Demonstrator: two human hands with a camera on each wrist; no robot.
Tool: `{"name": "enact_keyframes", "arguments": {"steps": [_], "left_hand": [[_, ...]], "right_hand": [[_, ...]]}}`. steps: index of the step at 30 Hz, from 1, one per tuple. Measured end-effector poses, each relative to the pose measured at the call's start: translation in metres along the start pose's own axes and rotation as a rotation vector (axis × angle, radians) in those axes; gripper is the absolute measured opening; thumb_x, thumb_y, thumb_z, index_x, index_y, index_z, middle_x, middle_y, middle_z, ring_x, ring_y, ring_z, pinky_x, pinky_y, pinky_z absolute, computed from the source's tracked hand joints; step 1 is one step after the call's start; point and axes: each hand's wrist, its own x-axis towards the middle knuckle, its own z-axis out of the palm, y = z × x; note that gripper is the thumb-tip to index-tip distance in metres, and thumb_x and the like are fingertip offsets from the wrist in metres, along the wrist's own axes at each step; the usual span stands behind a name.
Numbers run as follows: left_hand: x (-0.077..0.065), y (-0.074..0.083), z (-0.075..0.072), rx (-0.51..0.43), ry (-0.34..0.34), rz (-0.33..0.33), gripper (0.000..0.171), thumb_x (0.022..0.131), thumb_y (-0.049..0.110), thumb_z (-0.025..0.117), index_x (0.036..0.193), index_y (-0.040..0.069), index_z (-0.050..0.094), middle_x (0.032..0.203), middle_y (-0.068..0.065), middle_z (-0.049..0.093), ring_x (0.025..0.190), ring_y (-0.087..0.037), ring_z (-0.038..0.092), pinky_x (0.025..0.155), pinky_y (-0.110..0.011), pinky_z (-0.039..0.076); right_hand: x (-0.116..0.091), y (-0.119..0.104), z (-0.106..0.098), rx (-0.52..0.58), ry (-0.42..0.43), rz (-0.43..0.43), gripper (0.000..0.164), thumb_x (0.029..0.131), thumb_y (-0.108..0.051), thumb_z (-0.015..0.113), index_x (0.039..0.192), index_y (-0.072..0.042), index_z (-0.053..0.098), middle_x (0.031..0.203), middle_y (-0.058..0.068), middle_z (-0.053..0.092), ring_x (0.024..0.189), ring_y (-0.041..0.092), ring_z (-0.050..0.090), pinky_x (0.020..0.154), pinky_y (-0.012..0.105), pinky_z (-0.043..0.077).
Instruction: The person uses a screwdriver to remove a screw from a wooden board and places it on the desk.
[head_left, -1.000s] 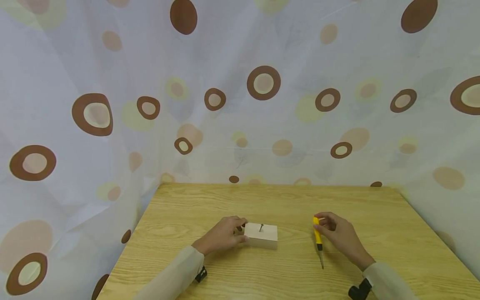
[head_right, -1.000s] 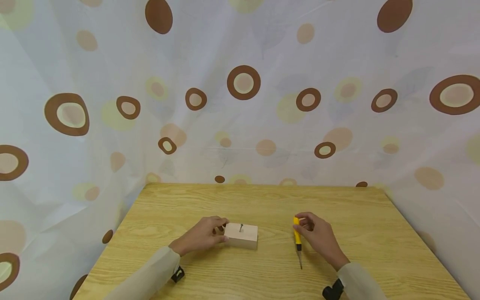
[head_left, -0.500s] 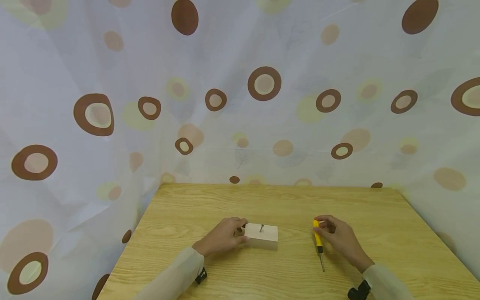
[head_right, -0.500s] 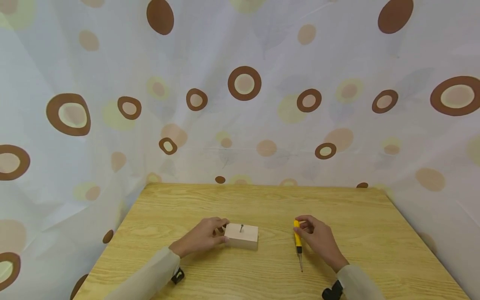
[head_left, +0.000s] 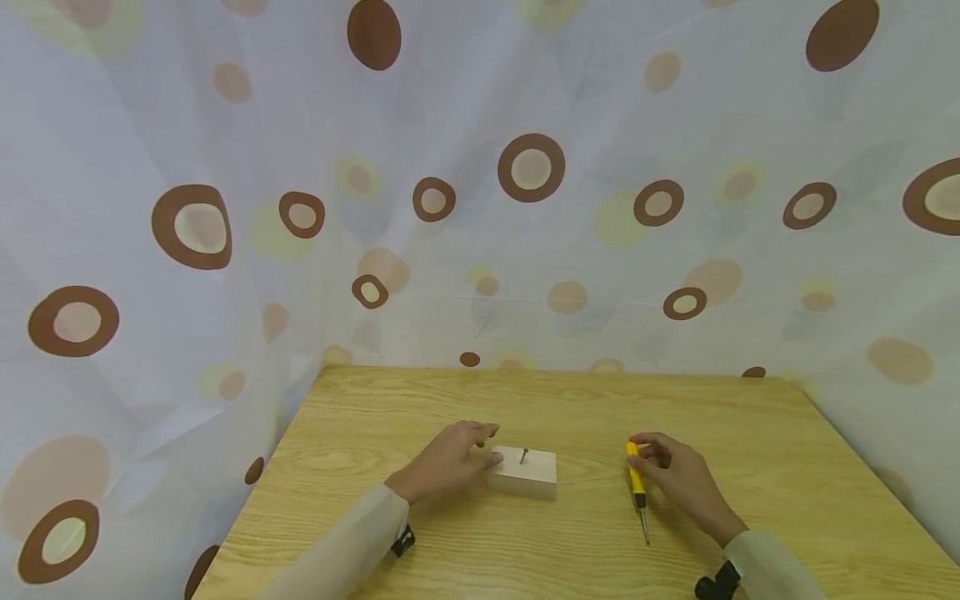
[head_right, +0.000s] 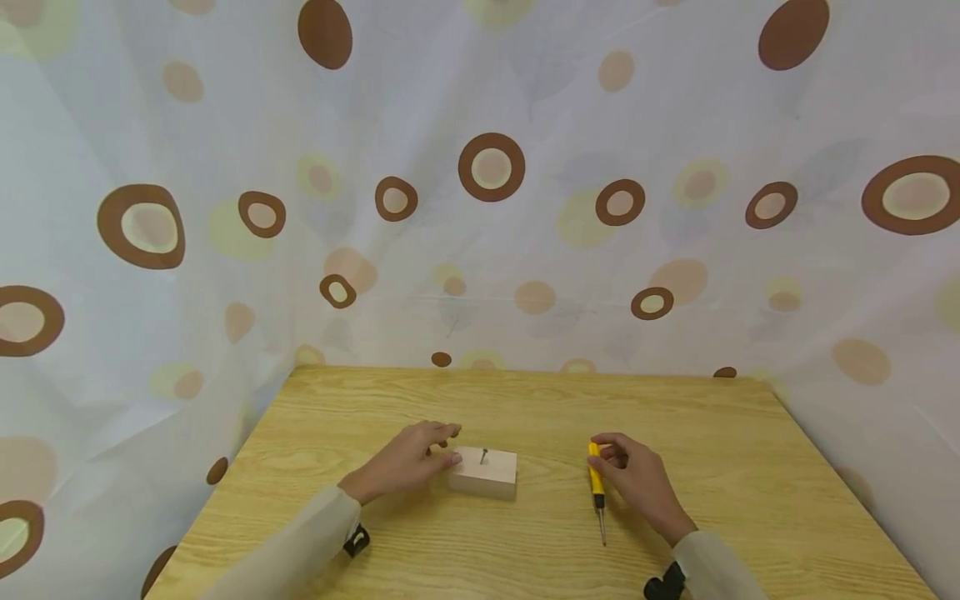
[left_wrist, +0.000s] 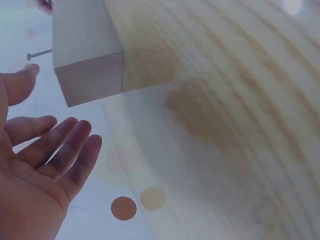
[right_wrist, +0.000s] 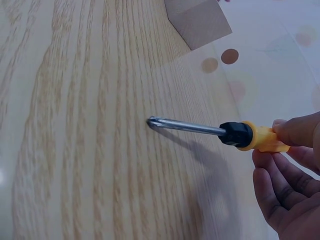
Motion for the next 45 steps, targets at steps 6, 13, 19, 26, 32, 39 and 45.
{"name": "enact_keyframes", "arguments": {"steps": [6, 13, 19, 26, 32, 39, 45], "left_hand": [[0.01, 0.008, -0.003, 0.002, 0.051, 0.083, 0.044, 0.107, 0.032, 0.058, 0.142, 0.005, 0.061, 0.129, -0.012, 0.068, 0.111, -0.023, 0.063, 0.089, -0.035, 0.054], [0.022, 0.014, 0.003, -0.02, 0.085, 0.158, 0.036, 0.106, 0.031, 0.059, 0.135, 0.012, 0.068, 0.122, -0.007, 0.072, 0.109, -0.02, 0.062, 0.086, -0.029, 0.051], [0.029, 0.024, 0.004, -0.062, 0.084, 0.206, 0.029, 0.104, 0.026, 0.063, 0.128, 0.014, 0.073, 0.118, -0.002, 0.074, 0.106, -0.016, 0.063, 0.082, -0.024, 0.05], [0.032, 0.029, 0.007, -0.011, 0.087, 0.24, 0.018, 0.099, 0.013, 0.07, 0.115, 0.013, 0.079, 0.111, 0.005, 0.075, 0.104, -0.009, 0.064, 0.094, -0.028, 0.051], [0.033, 0.027, 0.01, 0.014, 0.084, 0.245, 0.017, 0.098, 0.013, 0.07, 0.112, 0.012, 0.08, 0.109, 0.005, 0.075, 0.098, -0.009, 0.064, 0.09, -0.026, 0.051], [0.035, 0.027, 0.012, 0.026, 0.087, 0.244, 0.015, 0.097, 0.013, 0.072, 0.11, 0.013, 0.081, 0.108, 0.006, 0.076, 0.097, -0.007, 0.064, 0.088, -0.02, 0.05], [0.035, 0.03, 0.012, 0.006, 0.093, 0.219, 0.011, 0.095, 0.014, 0.075, 0.105, 0.013, 0.081, 0.101, 0.008, 0.075, 0.091, -0.003, 0.061, 0.082, -0.019, 0.051]], "right_hand": [[-0.001, 0.0, -0.001, -0.006, 0.003, -0.003, 0.043, 0.099, -0.031, 0.072, 0.133, -0.006, 0.065, 0.11, 0.007, 0.072, 0.094, 0.02, 0.07, 0.084, 0.046, 0.057], [-0.002, 0.001, -0.001, 0.009, -0.025, 0.015, 0.046, 0.1, -0.033, 0.071, 0.135, -0.004, 0.063, 0.113, 0.009, 0.071, 0.097, 0.022, 0.069, 0.085, 0.048, 0.057], [-0.003, 0.002, 0.0, 0.0, -0.024, 0.016, 0.046, 0.1, -0.034, 0.07, 0.135, -0.005, 0.064, 0.114, 0.009, 0.071, 0.097, 0.022, 0.07, 0.085, 0.047, 0.057], [-0.002, 0.002, 0.0, 0.007, -0.029, 0.025, 0.046, 0.1, -0.034, 0.071, 0.135, -0.006, 0.064, 0.113, 0.008, 0.071, 0.098, 0.022, 0.069, 0.087, 0.049, 0.056], [-0.005, -0.001, -0.001, 0.037, -0.038, 0.02, 0.045, 0.099, -0.033, 0.071, 0.134, -0.005, 0.064, 0.114, 0.008, 0.071, 0.098, 0.021, 0.069, 0.087, 0.047, 0.057], [-0.005, 0.0, -0.001, 0.032, -0.032, 0.013, 0.044, 0.099, -0.033, 0.071, 0.134, -0.006, 0.065, 0.113, 0.007, 0.071, 0.097, 0.02, 0.069, 0.086, 0.046, 0.057], [-0.006, 0.0, -0.002, 0.041, -0.035, 0.008, 0.044, 0.1, -0.031, 0.071, 0.134, -0.005, 0.064, 0.113, 0.007, 0.07, 0.097, 0.02, 0.069, 0.085, 0.044, 0.057]]}}
